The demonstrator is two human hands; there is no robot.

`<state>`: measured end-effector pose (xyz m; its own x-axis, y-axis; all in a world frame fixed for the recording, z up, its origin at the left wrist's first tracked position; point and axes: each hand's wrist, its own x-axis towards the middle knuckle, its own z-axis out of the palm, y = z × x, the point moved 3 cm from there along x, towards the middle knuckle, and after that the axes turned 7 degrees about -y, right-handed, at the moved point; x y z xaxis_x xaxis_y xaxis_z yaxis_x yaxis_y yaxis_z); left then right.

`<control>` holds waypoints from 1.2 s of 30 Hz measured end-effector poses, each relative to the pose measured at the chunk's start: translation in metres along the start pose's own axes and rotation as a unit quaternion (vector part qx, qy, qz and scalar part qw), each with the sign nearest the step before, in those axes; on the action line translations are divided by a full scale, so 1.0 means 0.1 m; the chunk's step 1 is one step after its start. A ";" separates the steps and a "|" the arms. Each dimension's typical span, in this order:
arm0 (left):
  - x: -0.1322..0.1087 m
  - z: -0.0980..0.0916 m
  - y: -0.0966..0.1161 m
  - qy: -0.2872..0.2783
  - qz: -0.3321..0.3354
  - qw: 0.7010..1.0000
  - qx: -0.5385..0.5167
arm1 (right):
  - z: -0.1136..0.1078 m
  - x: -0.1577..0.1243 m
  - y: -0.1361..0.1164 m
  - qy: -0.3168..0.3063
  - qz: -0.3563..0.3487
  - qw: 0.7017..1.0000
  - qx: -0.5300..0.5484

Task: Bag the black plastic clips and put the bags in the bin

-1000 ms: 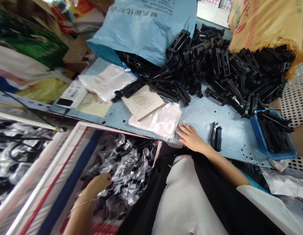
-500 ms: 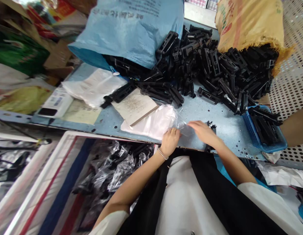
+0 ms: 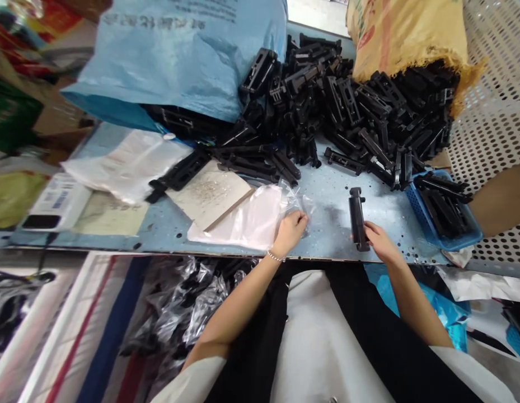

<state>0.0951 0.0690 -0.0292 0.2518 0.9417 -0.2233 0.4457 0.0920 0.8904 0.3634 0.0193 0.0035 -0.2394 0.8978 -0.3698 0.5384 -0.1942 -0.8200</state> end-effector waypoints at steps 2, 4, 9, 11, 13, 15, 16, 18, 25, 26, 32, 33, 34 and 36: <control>0.00 0.05 0.01 -0.006 -0.002 1.000 -0.019 | 0.15 0.14 -0.14 -0.012 -0.016 0.996 0.088; -0.03 0.09 0.03 -0.014 -0.003 0.999 -0.049 | 0.32 0.31 -0.26 -0.022 -0.037 0.986 0.158; -0.07 0.07 0.03 0.015 0.007 0.995 -0.094 | 0.62 0.62 -0.37 -0.037 -0.069 0.966 0.245; -0.06 0.03 0.00 0.018 -0.005 0.993 -0.113 | 0.65 0.63 -0.34 -0.046 -0.064 0.949 0.305; -0.03 0.00 -0.04 0.016 -0.020 0.990 -0.137 | 0.63 0.58 -0.30 -0.058 -0.056 0.925 0.372; -0.01 -0.01 -0.05 0.027 -0.026 0.988 -0.152 | 0.58 0.50 -0.30 -0.072 -0.052 0.905 0.417; 0.00 -0.01 -0.05 0.034 -0.024 0.988 -0.151 | 0.56 0.46 -0.32 -0.082 -0.051 0.899 0.427; 0.02 0.01 -0.02 0.042 -0.016 0.990 -0.136 | 0.55 0.40 -0.39 -0.103 -0.050 0.903 0.414; -0.04 -0.03 0.00 0.047 0.052 0.993 -0.099 | 0.55 0.51 -0.51 -0.016 -0.044 0.927 0.371; -0.07 -0.08 0.00 0.058 0.085 0.992 -0.076 | 0.53 0.53 -0.50 -0.006 -0.046 0.925 0.377; -0.14 -0.16 0.06 0.077 0.221 0.959 0.158 | 0.28 0.32 -0.41 0.035 -0.036 0.922 0.384; -0.13 -0.15 0.07 0.078 0.224 0.958 0.162 | 0.26 0.23 -0.40 0.014 -0.031 0.920 0.390; -0.12 -0.13 0.08 0.077 0.225 0.958 0.158 | 0.27 0.12 -0.40 -0.028 -0.023 0.917 0.396; -0.09 -0.08 0.10 0.068 0.208 0.966 0.138 | 0.34 -0.10 -0.40 -0.146 0.003 0.900 0.411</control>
<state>0.0903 0.0635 -0.0155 0.3510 0.9144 0.2017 0.5474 -0.3751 0.7481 0.3169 0.0046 0.0251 -0.5056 0.7770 -0.3751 -0.2100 -0.5325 -0.8200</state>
